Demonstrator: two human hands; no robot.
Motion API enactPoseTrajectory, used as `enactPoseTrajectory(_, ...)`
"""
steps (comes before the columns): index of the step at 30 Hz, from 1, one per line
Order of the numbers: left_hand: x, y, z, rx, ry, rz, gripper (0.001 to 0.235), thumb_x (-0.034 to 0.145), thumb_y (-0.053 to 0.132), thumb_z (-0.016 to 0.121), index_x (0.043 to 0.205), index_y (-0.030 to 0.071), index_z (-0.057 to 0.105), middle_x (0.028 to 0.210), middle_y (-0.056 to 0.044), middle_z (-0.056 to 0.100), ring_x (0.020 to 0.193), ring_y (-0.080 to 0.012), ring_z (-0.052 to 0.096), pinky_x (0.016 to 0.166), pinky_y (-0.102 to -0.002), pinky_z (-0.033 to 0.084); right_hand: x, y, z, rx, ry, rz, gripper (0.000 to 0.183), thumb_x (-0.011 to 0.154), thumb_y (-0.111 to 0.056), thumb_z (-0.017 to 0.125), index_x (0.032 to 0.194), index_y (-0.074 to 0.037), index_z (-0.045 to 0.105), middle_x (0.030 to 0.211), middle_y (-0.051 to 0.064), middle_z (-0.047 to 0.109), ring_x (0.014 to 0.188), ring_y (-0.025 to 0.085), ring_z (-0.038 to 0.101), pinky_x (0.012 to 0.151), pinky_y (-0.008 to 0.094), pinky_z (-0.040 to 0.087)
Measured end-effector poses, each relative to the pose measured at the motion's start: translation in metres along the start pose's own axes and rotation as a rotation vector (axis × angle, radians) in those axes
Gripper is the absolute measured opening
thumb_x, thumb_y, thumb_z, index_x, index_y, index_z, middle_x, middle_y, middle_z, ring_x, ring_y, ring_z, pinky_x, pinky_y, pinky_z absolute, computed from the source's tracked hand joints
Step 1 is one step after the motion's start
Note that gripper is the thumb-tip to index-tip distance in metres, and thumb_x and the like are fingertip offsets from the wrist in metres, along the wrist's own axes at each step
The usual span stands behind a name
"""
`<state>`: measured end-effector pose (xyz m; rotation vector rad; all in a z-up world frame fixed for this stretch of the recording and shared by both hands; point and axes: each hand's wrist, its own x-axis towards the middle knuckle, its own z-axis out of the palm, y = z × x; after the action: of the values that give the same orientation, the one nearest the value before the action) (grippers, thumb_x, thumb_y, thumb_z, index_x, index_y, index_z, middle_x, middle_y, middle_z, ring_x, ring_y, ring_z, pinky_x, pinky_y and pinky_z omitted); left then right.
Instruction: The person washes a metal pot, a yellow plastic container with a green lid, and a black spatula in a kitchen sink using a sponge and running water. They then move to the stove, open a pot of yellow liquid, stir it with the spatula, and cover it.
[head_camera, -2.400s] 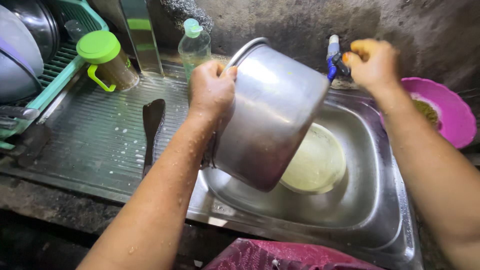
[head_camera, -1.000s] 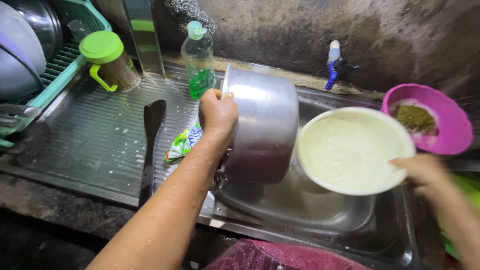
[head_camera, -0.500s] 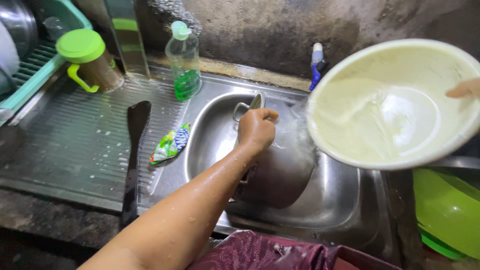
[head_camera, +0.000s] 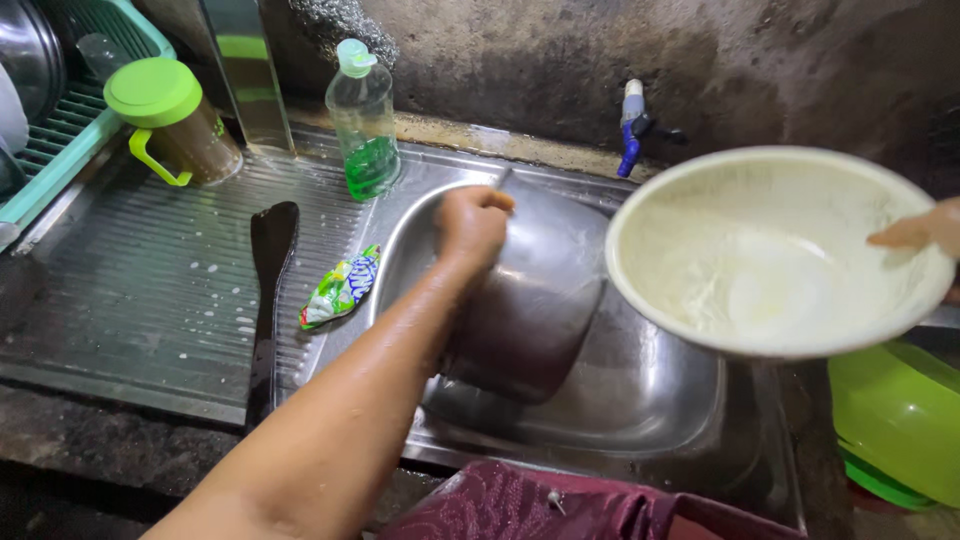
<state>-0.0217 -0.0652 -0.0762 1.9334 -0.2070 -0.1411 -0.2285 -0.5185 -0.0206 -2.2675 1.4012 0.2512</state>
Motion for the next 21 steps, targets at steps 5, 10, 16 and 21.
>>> enactPoseTrajectory(5, 0.012, -0.002, -0.036, -0.223, 0.097, -0.035, 0.034, 0.072, -0.008, 0.049, 0.085, 0.003, 0.079, 0.091, -0.013, 0.079, 0.088, -0.0215, 0.074, 0.087, -0.03, 0.055, 0.004, 0.058, 0.056, 0.13, -0.116, 0.121, 0.038, 0.089, -0.018, 0.076, 0.117, 0.008, 0.07, 0.087, 0.025, 0.075, 0.064, 0.028, 0.068, 0.048, 0.034, 0.053)
enactPoseTrajectory(10, 0.013, 0.007, -0.062, -0.282, 0.159, -0.047, 0.037, 0.07, -0.01, 0.047, 0.084, 0.003, 0.079, 0.091, -0.012, 0.078, 0.087, -0.0207, 0.071, 0.087, -0.029, 0.052, 0.025, 0.084, 0.175, 0.492, -0.179, 0.107, 0.037, 0.087, -0.015, 0.075, 0.115, 0.008, 0.07, 0.086, 0.021, 0.074, 0.067, 0.03, 0.071, 0.049, 0.037, 0.057)
enactPoseTrajectory(16, 0.023, 0.019, -0.085, -0.399, 0.197, -0.079, 0.037, 0.073, -0.009, 0.046, 0.084, 0.003, 0.079, 0.092, -0.011, 0.077, 0.09, -0.0205, 0.07, 0.09, -0.03, 0.051, 0.046, 0.049, 0.319, 0.883, -0.212, 0.263, 0.042, 0.094, -0.015, 0.069, 0.131, 0.0, 0.056, 0.116, 0.016, 0.06, 0.098, 0.032, 0.066, 0.069, 0.047, 0.067)
enactPoseTrajectory(21, 0.031, 0.017, -0.101, -0.526, 0.268, -0.199, 0.032, 0.078, -0.005, 0.048, 0.084, 0.003, 0.078, 0.093, -0.011, 0.077, 0.09, -0.0208, 0.071, 0.088, -0.032, 0.052, 0.033, -0.007, 0.342, 0.651, -0.097, 0.248, 0.072, 0.092, -0.037, 0.076, 0.141, 0.007, 0.047, 0.13, 0.027, 0.061, 0.119, 0.039, 0.062, 0.093, 0.051, 0.055)
